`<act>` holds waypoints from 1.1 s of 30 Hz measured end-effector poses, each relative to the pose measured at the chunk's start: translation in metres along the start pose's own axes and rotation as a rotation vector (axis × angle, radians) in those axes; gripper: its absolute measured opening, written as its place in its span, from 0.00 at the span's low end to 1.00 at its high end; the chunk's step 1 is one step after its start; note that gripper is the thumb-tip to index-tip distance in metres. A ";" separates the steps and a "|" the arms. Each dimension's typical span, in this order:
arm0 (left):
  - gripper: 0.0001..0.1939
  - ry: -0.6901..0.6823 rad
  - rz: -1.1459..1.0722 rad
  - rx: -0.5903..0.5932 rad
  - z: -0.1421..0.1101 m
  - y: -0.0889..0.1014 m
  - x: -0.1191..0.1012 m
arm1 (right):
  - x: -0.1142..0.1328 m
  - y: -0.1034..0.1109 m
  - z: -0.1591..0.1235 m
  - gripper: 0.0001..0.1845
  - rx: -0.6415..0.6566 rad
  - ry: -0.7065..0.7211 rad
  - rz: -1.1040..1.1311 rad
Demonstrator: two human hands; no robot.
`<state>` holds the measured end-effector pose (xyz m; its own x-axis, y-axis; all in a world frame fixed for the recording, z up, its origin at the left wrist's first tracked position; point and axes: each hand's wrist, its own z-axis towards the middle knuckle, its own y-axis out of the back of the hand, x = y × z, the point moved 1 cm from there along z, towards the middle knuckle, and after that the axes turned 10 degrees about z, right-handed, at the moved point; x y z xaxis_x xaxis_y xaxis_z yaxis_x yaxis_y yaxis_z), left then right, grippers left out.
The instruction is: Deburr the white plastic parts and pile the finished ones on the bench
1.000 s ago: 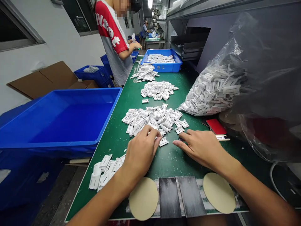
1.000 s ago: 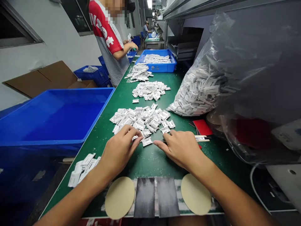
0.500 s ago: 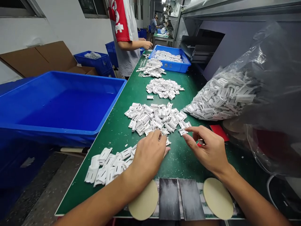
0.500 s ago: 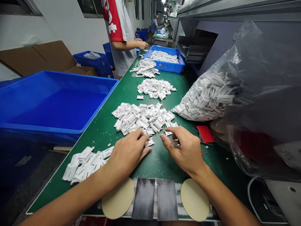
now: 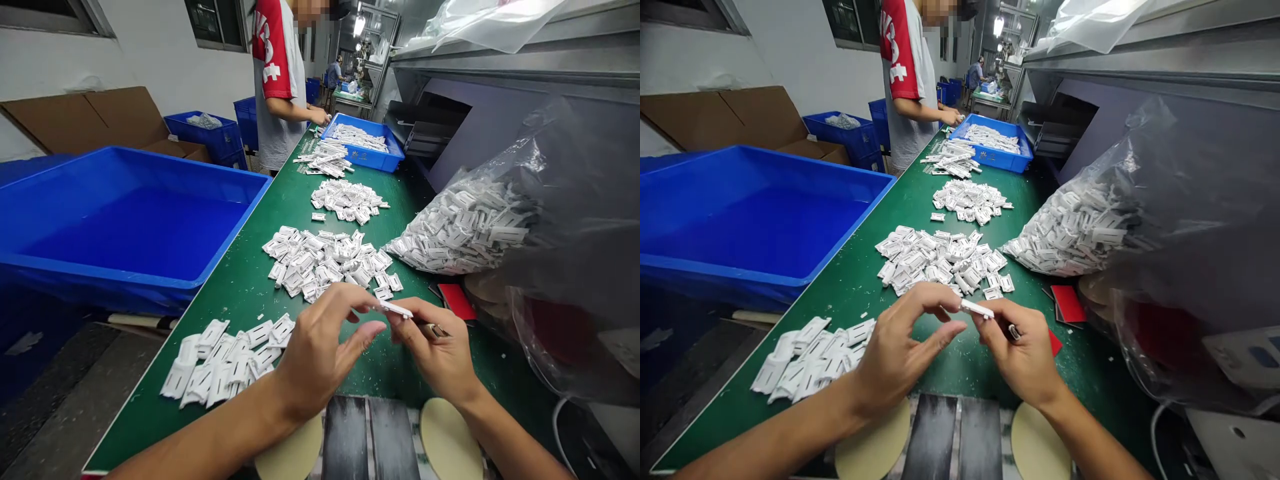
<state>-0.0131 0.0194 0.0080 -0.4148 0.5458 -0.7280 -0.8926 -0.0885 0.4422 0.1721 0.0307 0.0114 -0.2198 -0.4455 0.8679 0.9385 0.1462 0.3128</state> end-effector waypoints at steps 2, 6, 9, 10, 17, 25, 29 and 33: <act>0.10 0.171 -0.125 -0.003 0.002 -0.001 -0.001 | 0.001 -0.003 -0.002 0.08 -0.041 -0.008 -0.022; 0.06 0.196 -0.070 0.008 0.006 0.001 -0.002 | 0.001 -0.010 -0.006 0.09 -0.067 -0.021 -0.098; 0.06 0.097 -0.033 0.003 0.007 0.003 -0.001 | 0.001 -0.014 -0.009 0.12 -0.067 -0.033 -0.112; 0.07 0.053 -0.021 0.000 0.007 0.004 -0.001 | 0.002 -0.015 -0.009 0.13 -0.054 -0.029 -0.115; 0.08 -0.152 0.163 -0.028 0.006 0.008 -0.002 | 0.010 -0.020 -0.011 0.16 0.011 0.071 -0.096; 0.11 0.006 0.277 -0.332 -0.034 0.049 -0.034 | 0.017 -0.015 -0.028 0.07 0.224 0.338 -0.117; 0.12 0.366 0.497 -0.750 -0.084 0.115 -0.022 | 0.006 -0.006 -0.029 0.09 0.217 0.254 -0.169; 0.15 0.805 1.127 -0.413 -0.171 0.181 -0.001 | 0.005 -0.003 -0.021 0.13 0.020 0.045 -0.183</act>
<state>-0.2045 -0.1395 -0.0009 -0.7799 -0.5721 -0.2540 0.0421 -0.4528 0.8906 0.1735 0.0094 0.0061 -0.3736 -0.5049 0.7781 0.8785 0.0766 0.4715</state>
